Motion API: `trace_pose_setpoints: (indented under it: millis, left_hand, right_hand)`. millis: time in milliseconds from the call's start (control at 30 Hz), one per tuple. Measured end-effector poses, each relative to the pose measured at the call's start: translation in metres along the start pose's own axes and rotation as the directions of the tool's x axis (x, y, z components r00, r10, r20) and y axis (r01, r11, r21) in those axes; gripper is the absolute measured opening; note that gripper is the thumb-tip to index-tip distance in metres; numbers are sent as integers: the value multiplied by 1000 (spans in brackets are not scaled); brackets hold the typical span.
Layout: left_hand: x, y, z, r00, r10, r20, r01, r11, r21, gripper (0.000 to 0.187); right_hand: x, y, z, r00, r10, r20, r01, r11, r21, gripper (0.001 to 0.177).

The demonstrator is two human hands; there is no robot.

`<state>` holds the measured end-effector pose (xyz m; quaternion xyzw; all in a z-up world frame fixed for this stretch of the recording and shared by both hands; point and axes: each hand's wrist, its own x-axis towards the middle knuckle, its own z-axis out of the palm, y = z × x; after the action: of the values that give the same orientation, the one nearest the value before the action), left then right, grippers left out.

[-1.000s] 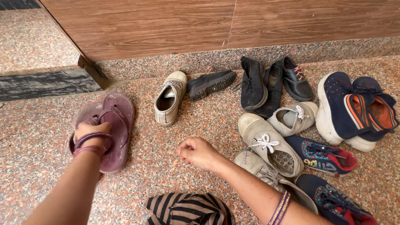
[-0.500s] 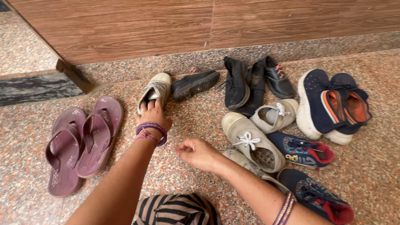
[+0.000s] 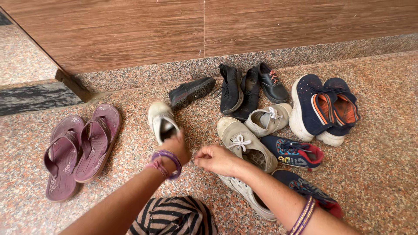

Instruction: The person removes laces from several pairs of shoes and then re-laces them. They handle multiple shoes, including white sneakers and a blue shoe, by hand, pulling out old laces and threading new ones through the eyelets.

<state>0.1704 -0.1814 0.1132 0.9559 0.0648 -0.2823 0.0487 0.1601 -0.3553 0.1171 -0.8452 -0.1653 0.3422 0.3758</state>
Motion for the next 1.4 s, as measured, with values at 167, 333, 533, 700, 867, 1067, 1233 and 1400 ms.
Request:
trace_pose_setpoints:
  millis: [167, 333, 533, 700, 867, 1067, 1233, 1400]
  left_hand:
    - [-36, 10, 29, 949, 263, 173, -265, 964, -15, 54]
    - [-33, -27, 22, 881, 473, -20, -469, 866, -175, 41]
    - [-19, -76, -4, 983, 181, 19, -180, 957, 228, 41]
    - [-18, -67, 22, 985, 20, -169, -36, 995, -93, 70]
    - [-8, -44, 56, 986, -80, -145, 43, 969, -242, 89]
    - [-17, -49, 51, 993, -54, -104, 34, 981, -192, 75]
    - [-28, -51, 41, 989, 23, -148, -50, 983, -178, 77]
    - [-6, -50, 47, 974, 126, -189, -148, 983, -109, 79]
  right_hand:
    - [0, 11, -10, 998, -36, 53, 38, 999, -27, 31]
    - [13, 22, -18, 999, -34, 23, 34, 999, 25, 22]
    - [17, 13, -12, 986, -157, -54, 152, 984, -90, 23]
    - [8, -11, 19, 981, 35, -189, -85, 961, -262, 29]
    - [3, -16, 37, 974, 4, -228, -70, 957, -283, 20]
    - [-2, -25, 44, 993, 117, -17, -118, 973, -198, 13]
    - [5, -34, 27, 964, -116, -238, 50, 963, -266, 14]
    - [19, -44, 38, 874, -320, -365, 182, 913, -364, 28]
